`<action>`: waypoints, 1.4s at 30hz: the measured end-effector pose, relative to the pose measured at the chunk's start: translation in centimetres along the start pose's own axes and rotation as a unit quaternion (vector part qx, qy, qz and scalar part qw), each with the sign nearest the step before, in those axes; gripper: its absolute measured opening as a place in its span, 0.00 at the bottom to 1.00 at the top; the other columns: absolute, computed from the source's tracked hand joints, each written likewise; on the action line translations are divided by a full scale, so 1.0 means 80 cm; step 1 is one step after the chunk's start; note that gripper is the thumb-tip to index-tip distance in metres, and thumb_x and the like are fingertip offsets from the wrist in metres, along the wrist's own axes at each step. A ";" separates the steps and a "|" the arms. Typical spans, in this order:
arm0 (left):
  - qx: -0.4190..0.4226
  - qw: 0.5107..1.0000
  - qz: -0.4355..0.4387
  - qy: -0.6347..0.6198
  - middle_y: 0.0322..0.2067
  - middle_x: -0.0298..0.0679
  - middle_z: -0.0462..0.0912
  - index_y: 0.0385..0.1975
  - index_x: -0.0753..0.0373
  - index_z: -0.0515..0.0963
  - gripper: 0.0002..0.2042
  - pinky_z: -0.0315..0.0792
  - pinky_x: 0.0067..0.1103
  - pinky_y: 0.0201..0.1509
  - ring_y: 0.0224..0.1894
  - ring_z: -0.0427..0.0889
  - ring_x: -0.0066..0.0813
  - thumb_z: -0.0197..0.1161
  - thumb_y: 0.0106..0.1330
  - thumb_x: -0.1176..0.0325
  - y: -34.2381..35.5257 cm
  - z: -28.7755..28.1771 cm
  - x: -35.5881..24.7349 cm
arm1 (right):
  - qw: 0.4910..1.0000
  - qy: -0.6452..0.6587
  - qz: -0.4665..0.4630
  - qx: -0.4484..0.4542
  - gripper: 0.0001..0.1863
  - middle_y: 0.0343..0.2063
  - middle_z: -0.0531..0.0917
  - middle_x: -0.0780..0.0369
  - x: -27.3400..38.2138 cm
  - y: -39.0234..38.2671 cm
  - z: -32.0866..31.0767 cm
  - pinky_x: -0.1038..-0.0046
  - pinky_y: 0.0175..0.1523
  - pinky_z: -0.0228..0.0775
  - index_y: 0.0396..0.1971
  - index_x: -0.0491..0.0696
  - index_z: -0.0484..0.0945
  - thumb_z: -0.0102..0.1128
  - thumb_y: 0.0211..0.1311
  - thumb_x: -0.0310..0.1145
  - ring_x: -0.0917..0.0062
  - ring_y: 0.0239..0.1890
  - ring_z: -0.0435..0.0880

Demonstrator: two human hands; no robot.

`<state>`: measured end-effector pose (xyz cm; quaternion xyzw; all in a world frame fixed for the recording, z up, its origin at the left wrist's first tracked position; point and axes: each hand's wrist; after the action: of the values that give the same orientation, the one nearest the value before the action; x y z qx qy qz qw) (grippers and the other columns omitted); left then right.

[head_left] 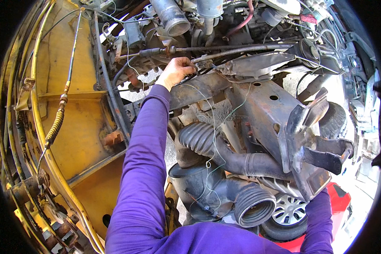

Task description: The person works under the hood of a yellow vehicle, manipulating wires and connectors within the engine bay. They repeatedly connect and disconnect a small electrical connector, adjusting its position among hoses and metal components.

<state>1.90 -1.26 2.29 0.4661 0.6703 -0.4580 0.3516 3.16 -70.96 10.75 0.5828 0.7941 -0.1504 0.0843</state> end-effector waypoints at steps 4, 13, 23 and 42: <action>-0.012 1.000 0.013 -0.010 0.30 0.33 0.84 0.34 0.65 0.83 0.10 0.71 0.23 0.48 0.36 0.77 0.23 0.71 0.58 0.66 -0.004 -0.001 0.005 | 1.000 -0.005 -0.011 -0.009 0.34 0.64 0.71 0.55 0.005 0.026 -0.002 0.56 0.70 0.59 0.65 0.53 0.72 0.61 0.56 0.45 0.60 0.67 0.69; -0.014 0.999 0.031 0.005 0.29 0.32 0.82 0.33 0.66 0.82 0.09 0.70 0.23 0.47 0.36 0.76 0.22 0.68 0.60 0.66 -0.001 0.000 0.006 | 0.998 -0.011 -0.018 0.066 0.33 0.62 0.73 0.56 -0.006 0.062 0.007 0.55 0.66 0.61 0.62 0.54 0.74 0.60 0.55 0.48 0.61 0.65 0.72; 0.003 0.998 0.063 -0.024 0.31 0.35 0.81 0.36 0.67 0.78 0.08 0.70 0.23 0.47 0.37 0.74 0.23 0.65 0.64 0.69 0.002 0.007 0.011 | 0.998 -0.035 -0.043 0.029 0.32 0.60 0.74 0.57 -0.019 0.052 0.033 0.55 0.66 0.61 0.61 0.53 0.75 0.60 0.55 0.48 0.62 0.64 0.72; 0.034 0.994 0.000 -0.108 0.37 0.31 0.84 0.45 0.68 0.83 0.12 0.70 0.20 0.52 0.41 0.77 0.23 0.65 0.62 0.74 0.009 -0.003 0.034 | 0.995 -0.058 -0.079 0.001 0.29 0.57 0.75 0.58 -0.042 0.056 0.050 0.55 0.65 0.61 0.58 0.53 0.75 0.59 0.55 0.46 0.63 0.63 0.73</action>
<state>1.73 -0.09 -0.32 0.4257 0.6126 -0.5281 0.4057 8.32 -74.10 7.37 0.5085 0.8314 -0.1911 0.1170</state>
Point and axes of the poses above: each hand's wrist, its own y-axis towards the middle knuckle, its own z-axis out of the palm, x = y × z
